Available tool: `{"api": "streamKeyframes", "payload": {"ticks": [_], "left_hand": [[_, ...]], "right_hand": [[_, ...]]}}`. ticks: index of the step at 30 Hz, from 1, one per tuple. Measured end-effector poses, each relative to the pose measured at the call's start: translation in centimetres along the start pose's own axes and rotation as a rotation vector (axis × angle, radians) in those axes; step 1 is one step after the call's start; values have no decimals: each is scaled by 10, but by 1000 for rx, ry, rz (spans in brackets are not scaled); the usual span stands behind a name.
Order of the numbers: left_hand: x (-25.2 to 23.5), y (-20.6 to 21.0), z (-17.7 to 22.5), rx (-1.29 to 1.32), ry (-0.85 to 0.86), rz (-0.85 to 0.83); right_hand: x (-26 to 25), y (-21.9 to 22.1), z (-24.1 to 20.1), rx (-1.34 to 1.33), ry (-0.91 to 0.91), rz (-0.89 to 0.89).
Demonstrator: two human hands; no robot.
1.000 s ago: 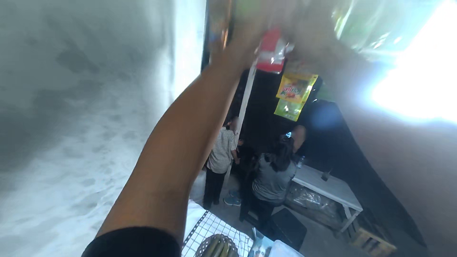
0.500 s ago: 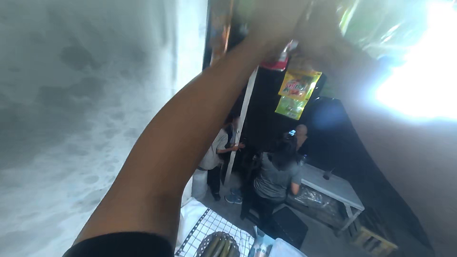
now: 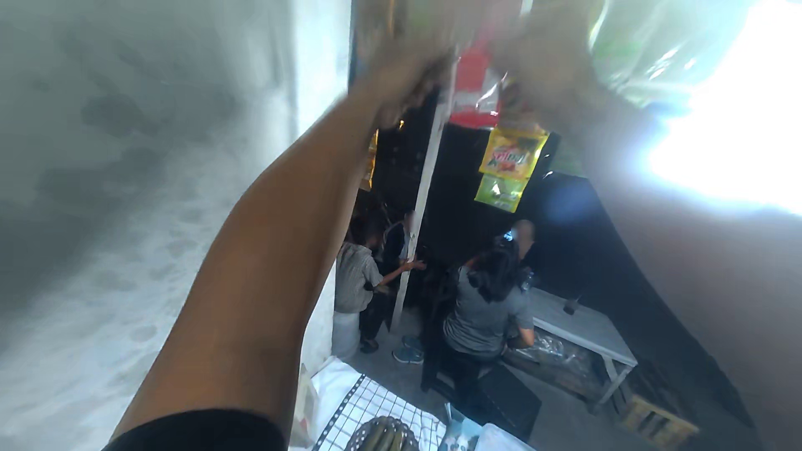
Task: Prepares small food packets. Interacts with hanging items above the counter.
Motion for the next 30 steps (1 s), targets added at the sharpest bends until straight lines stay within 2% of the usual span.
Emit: {"api": "streamKeyframes", "payload": {"ticks": [6, 10, 17, 30], "left_hand": [[-6, 3, 8, 120, -2, -16], [-12, 8, 15, 245, 83, -72], [-20, 7, 18, 148, 69, -102], [-21, 10, 23, 122, 75, -91]], "right_hand": [[0, -4, -3, 7, -29, 20], [2, -3, -3, 0, -1, 23], [-6, -2, -8, 56, -92, 29], [-9, -3, -8, 86, -98, 48]]}}
Point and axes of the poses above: each hand's wrist, its own x-axis away from the middle knuckle, its own y-axis out of the palm, z = x × y, the point moved 5 cm from there along -x, towards the middle knuckle, and after that the axes turned 8 degrees about y, right-handed, at the moved point
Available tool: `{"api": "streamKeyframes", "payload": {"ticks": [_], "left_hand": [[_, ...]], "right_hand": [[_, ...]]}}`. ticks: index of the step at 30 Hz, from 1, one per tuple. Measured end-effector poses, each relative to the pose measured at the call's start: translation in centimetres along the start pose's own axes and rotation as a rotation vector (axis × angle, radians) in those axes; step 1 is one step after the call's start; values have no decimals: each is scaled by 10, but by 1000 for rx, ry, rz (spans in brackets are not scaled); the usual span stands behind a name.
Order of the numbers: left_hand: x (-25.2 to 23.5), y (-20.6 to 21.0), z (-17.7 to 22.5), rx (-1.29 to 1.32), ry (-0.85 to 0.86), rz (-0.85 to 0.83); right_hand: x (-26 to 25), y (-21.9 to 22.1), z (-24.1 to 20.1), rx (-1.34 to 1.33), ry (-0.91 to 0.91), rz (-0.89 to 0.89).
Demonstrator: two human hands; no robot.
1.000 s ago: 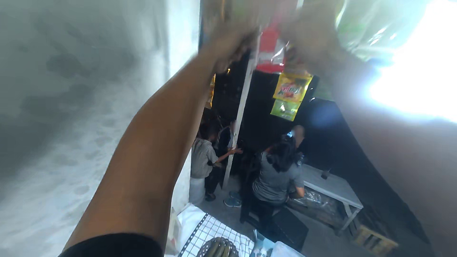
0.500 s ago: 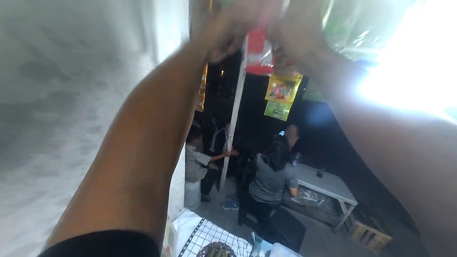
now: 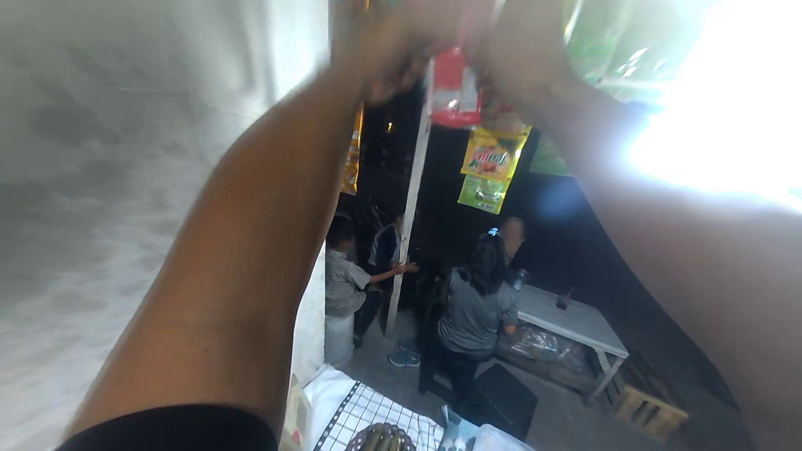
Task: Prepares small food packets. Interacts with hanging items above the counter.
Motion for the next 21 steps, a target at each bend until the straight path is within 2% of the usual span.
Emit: {"api": "streamKeyframes", "payload": {"ticks": [10, 21], "left_hand": [[-6, -6, -7, -45, 26, 71], [-4, -3, -4, -41, 2, 34]], "right_hand": [[-2, 0, -2, -17, -53, 5], [-2, -1, -2, -11, -66, 13]]}}
Point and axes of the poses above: each hand's wrist, its own x-axis away from the middle knuckle, its own y-axis out of the palm, z = x × y, the point moved 5 cm from there along -x, towards the middle knuckle, and after that the axes turned 8 degrees about y, right-handed, at the moved point
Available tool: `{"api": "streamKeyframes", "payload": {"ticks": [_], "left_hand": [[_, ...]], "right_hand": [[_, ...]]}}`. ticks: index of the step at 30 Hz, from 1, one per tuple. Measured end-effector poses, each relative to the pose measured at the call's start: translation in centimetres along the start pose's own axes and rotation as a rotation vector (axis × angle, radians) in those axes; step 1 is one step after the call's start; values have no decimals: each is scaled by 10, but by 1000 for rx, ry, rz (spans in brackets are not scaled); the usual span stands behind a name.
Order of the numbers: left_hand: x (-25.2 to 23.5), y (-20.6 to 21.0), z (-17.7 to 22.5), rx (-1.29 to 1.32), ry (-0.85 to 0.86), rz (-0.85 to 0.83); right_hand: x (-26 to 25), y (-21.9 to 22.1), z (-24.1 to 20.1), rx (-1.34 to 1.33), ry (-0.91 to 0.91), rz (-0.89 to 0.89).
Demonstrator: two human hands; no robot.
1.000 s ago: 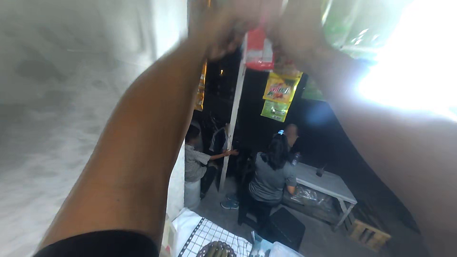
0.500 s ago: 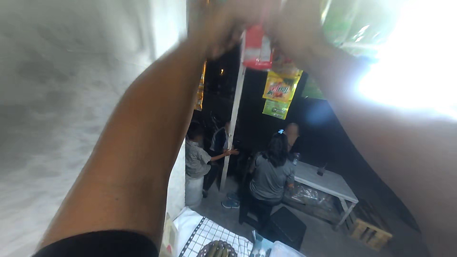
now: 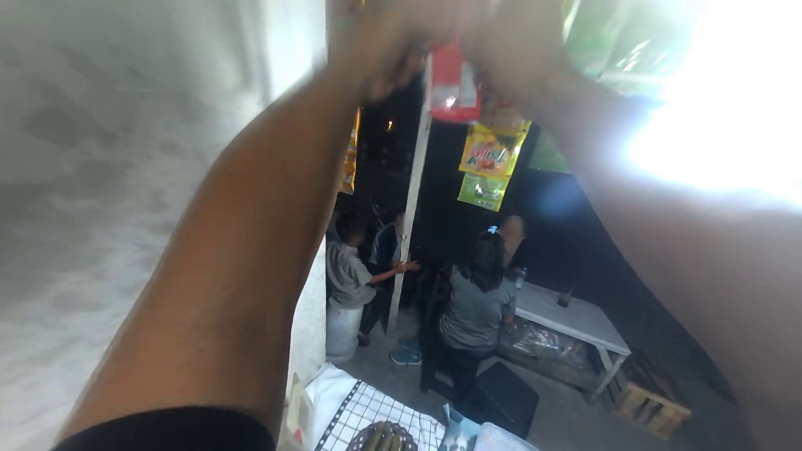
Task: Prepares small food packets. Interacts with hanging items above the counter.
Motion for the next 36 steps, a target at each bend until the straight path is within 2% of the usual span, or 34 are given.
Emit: {"api": "streamKeyframes", "payload": {"ticks": [3, 8, 23, 36], "left_hand": [[-1, -1, 1, 31, 45, -2], [5, -1, 5, 72, 26, 15], [3, -7, -2, 119, 25, 77], [5, -2, -1, 54, -3, 7]], "right_hand": [[-2, 3, 0, 32, -35, 0], [0, 5, -1, 112, 14, -4], [1, 8, 1, 81, 69, 2], [2, 7, -1, 127, 42, 17]]}}
Point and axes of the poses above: each hand's wrist, its own x-axis away from the middle knuckle, its own y-axis out of the palm, z = x × y, the point moved 5 cm from there along -x, towards the middle knuckle, and after that the axes turned 8 degrees about y, right-handed, at the moved point
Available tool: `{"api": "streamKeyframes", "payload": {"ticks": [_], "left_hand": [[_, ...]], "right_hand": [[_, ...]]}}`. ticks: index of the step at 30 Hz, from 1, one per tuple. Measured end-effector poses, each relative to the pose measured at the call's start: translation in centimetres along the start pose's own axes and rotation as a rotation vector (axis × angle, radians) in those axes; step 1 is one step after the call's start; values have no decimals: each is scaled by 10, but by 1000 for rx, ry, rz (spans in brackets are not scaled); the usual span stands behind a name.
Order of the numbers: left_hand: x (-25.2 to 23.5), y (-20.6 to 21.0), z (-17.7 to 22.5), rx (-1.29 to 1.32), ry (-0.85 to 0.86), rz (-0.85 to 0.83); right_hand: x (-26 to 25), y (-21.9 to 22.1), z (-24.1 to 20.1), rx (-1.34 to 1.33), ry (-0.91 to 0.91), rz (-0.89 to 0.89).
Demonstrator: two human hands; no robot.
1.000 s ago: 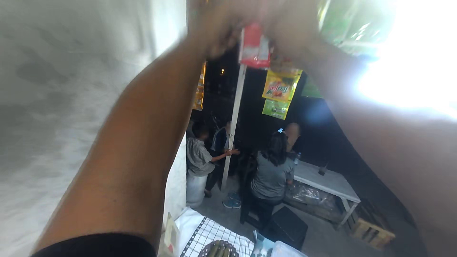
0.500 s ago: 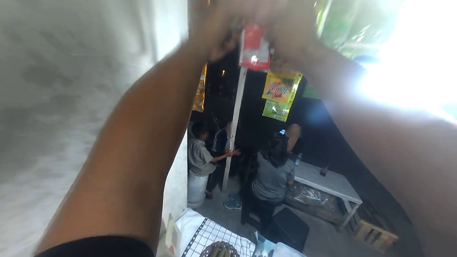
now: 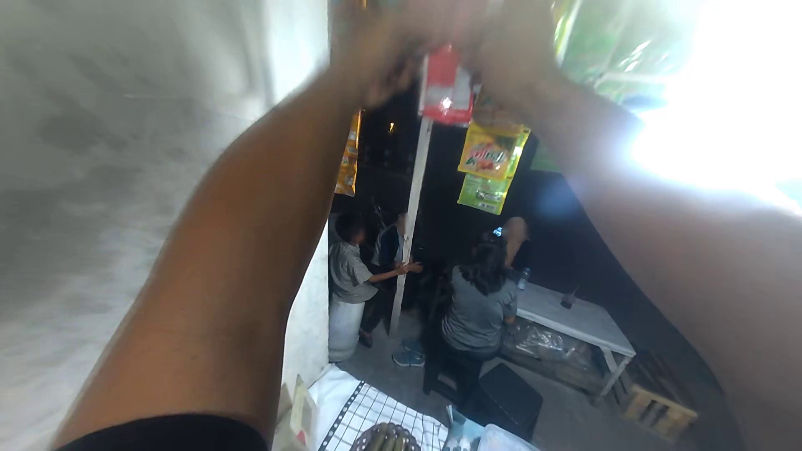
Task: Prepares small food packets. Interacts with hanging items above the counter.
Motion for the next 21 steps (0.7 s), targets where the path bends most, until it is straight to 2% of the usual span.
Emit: {"api": "streamKeyframes", "payload": {"ticks": [7, 14, 21], "left_hand": [[1, 2, 2, 18, 1, 5], [-13, -9, -5, -25, 105, 58], [8, -9, 1, -56, -100, 47]], "right_hand": [[2, -2, -4, 58, 6, -3], [-3, 2, -5, -15, 9, 22], [1, -1, -12, 21, 10, 4]]}}
Point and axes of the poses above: each hand's wrist, its own x-axis away from the middle knuckle, its own y-axis out of the palm, z = x × y, the point moved 5 cm from there along -x, towards the middle knuckle, and after that the axes turned 8 degrees about y, right-handed, at the moved point
